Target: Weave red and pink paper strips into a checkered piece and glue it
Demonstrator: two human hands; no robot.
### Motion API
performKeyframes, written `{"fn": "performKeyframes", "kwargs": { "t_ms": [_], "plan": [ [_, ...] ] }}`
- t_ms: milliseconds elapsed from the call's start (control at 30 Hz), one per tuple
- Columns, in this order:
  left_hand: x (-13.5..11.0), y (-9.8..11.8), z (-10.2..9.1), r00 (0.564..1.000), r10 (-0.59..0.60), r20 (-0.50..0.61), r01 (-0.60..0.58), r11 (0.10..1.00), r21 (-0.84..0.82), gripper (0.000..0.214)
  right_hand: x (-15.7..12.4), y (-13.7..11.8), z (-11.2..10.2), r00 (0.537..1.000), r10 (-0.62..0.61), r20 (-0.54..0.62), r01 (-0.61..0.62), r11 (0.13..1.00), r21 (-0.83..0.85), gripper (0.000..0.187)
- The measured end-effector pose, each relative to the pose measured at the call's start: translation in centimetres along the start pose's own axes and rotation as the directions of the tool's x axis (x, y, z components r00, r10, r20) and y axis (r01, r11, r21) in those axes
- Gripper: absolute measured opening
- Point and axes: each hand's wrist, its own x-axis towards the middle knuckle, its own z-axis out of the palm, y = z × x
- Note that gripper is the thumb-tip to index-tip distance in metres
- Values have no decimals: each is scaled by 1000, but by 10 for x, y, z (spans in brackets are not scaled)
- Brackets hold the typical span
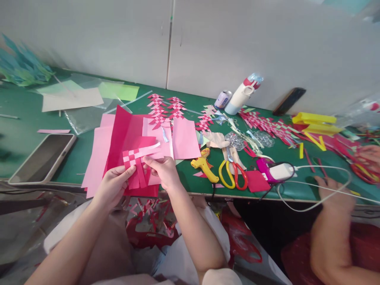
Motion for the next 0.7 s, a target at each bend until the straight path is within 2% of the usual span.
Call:
{"fn": "performKeyframes", "kwargs": {
  "t_ms": [333,700],
  "plan": [
    [1,0,-2,1000,6,18,-6,1000,8,30,-2,1,0,999,-30,31,30,999,-21,25],
    [0,-1,-3,1000,2,18,-2,1000,9,25,-1,3,-1,999,-48,4,48,998,-38,24]
  ]
}}
